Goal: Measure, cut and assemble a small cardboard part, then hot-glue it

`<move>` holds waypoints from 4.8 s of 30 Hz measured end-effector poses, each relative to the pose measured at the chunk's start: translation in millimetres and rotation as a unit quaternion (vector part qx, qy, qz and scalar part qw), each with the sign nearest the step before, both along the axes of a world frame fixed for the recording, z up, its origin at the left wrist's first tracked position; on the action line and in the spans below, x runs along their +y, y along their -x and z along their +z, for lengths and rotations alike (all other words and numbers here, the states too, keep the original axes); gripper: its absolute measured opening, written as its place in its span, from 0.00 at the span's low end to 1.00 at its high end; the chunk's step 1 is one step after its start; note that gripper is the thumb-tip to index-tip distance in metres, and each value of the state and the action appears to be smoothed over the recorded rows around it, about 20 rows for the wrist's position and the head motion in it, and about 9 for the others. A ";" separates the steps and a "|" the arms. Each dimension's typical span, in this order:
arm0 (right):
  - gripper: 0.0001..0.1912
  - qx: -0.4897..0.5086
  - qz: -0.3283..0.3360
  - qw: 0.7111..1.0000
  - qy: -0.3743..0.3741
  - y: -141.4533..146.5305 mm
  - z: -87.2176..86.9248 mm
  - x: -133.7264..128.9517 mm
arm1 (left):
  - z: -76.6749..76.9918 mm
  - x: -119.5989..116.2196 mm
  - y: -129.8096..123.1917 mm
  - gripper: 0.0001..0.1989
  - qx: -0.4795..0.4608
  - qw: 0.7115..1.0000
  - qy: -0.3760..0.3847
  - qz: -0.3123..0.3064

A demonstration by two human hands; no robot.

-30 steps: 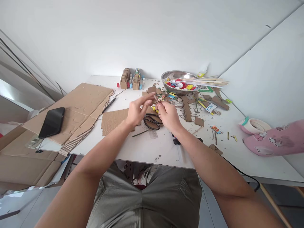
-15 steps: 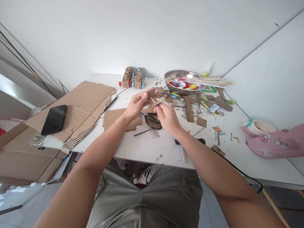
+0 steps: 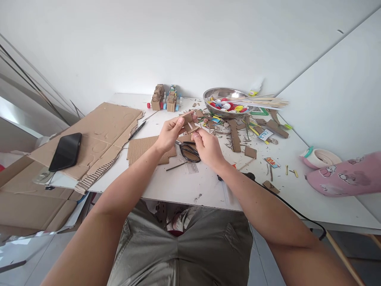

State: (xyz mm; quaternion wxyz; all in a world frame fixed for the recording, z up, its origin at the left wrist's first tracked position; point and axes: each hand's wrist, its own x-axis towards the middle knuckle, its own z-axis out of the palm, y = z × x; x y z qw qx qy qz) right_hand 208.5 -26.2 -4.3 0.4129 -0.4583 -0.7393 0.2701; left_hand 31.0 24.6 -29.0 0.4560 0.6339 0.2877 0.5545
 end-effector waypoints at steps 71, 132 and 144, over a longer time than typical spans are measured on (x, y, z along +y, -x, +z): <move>0.27 0.120 0.098 0.979 0.133 -14.4 14.4 9.3 | -5.6 -8.5 -9.5 0.38 0.036 0.993 -0.111 -0.016; 0.13 -0.142 0.098 0.983 -0.061 -3.8 4.9 22.4 | -0.6 -41.6 103.2 0.27 0.170 0.981 0.042 0.088; 0.21 -0.410 0.232 0.881 -0.044 78.4 40.1 43.3 | -14.1 -48.1 108.3 0.17 0.290 0.948 0.029 0.131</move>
